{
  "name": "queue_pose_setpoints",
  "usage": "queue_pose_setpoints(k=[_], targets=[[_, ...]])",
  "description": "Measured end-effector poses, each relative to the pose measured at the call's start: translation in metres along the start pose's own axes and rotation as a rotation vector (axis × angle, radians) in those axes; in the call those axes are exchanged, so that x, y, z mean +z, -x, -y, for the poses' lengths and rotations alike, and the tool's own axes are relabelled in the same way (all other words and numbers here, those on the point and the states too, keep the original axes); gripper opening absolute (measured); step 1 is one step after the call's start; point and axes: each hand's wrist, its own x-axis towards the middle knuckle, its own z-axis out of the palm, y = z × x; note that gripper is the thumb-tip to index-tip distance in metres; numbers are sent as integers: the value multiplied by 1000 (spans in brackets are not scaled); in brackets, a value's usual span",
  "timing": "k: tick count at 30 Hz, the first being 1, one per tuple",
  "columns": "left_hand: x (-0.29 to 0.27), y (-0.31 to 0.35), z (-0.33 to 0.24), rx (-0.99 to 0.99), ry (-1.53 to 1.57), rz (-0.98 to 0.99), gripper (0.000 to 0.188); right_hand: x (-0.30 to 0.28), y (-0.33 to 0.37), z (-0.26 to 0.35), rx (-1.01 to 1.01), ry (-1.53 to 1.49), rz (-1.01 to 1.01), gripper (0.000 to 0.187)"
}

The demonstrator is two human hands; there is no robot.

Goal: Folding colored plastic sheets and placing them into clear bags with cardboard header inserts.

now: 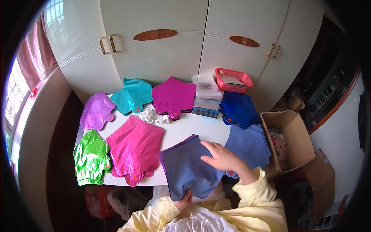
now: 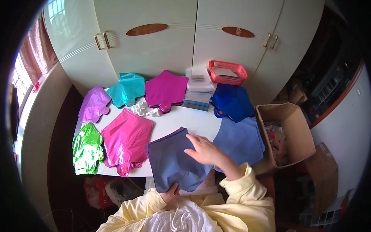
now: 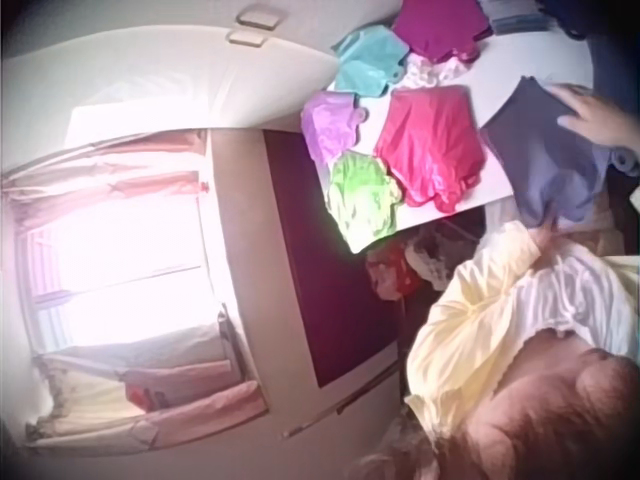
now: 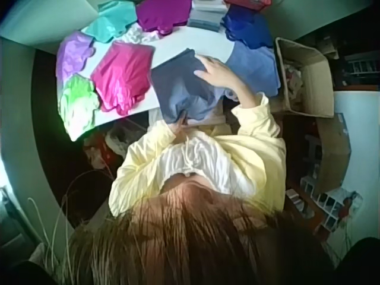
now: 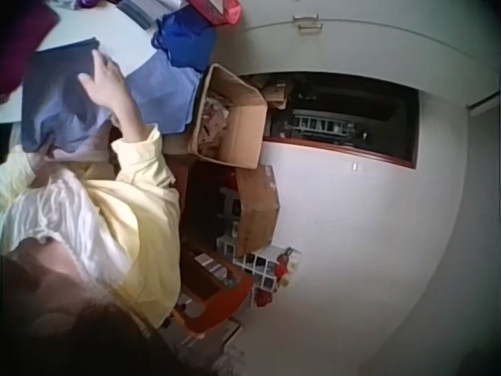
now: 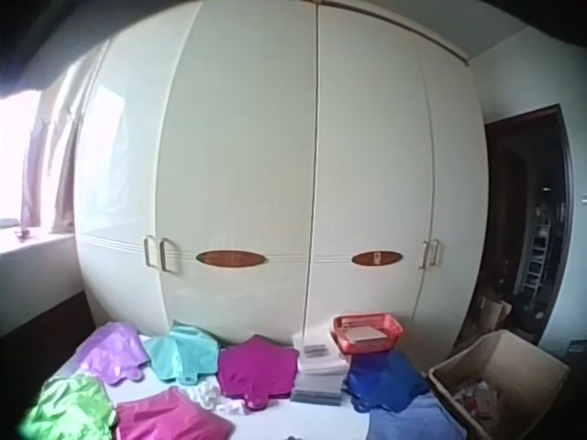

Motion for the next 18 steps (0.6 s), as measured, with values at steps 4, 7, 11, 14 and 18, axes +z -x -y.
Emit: queue_pose_setpoints(k=[4,7,11,14,18], targets=[[-7,7,2,96,-284,-61,21,-7,-34,-26,-49,-125,-16,72],[-12,6,-1,115,-247,5,20,-27,-60,-34,87,-567,222,81],[-8,7,-12,-174,328,126,25,-20,-107,-59,31,-443,418,74],[-5,15,-19,-464,713,114,35,-7,-128,-55,109,-412,488,63],[-7,16,-18,-452,775,192,40,8,-145,-47,107,-326,418,51]])
